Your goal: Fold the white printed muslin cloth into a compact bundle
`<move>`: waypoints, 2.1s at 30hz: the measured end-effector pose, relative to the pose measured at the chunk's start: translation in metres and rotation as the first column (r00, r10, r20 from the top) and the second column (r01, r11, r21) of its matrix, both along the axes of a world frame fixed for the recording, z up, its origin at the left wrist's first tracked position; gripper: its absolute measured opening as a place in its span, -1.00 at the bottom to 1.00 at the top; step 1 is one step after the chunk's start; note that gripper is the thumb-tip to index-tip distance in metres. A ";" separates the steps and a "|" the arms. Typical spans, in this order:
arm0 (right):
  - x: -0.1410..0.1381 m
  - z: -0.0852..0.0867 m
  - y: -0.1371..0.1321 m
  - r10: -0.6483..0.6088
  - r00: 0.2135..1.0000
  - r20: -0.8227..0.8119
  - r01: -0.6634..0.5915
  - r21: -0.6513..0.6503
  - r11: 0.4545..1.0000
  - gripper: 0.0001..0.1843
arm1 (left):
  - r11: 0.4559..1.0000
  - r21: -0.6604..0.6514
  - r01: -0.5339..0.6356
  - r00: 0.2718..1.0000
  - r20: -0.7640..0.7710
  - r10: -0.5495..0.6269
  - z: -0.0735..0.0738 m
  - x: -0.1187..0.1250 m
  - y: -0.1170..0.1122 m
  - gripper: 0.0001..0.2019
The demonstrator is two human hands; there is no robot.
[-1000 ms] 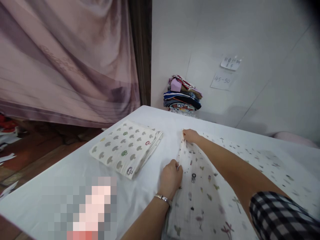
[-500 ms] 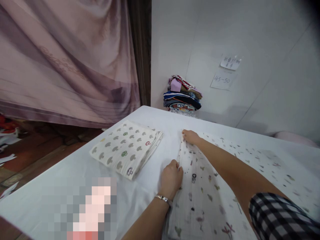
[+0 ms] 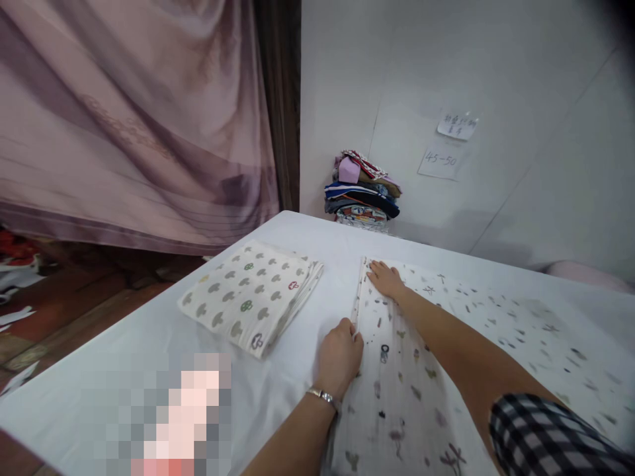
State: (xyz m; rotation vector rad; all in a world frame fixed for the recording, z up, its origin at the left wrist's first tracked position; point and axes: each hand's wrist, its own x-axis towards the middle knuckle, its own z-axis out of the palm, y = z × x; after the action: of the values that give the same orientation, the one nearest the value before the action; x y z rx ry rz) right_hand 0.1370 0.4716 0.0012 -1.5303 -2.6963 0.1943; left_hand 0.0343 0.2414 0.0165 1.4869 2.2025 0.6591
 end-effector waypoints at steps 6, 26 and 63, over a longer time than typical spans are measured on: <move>-0.006 0.002 0.003 0.001 1.000 0.008 -0.002 0.023 1.000 -0.46 | 1.000 -0.008 0.009 1.000 -0.020 -0.009 -0.003 0.000 0.001 -0.91; -0.003 0.007 -0.084 0.145 0.983 -0.110 -0.152 -0.062 0.986 -0.42 | 1.000 0.008 0.008 1.000 -0.006 -0.008 0.001 0.001 -0.001 -0.92; 0.024 0.005 -0.142 0.278 0.881 -0.382 -0.248 0.128 0.960 -0.74 | 0.984 0.169 0.063 0.969 -0.245 -0.020 -0.004 -0.014 0.007 -0.81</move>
State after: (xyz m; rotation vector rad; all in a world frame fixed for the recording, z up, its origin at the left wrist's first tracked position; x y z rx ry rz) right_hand 0.1609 0.3294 0.0062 -0.9662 -2.5307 0.3633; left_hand 0.0205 0.2482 0.0128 1.7827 2.3357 0.7066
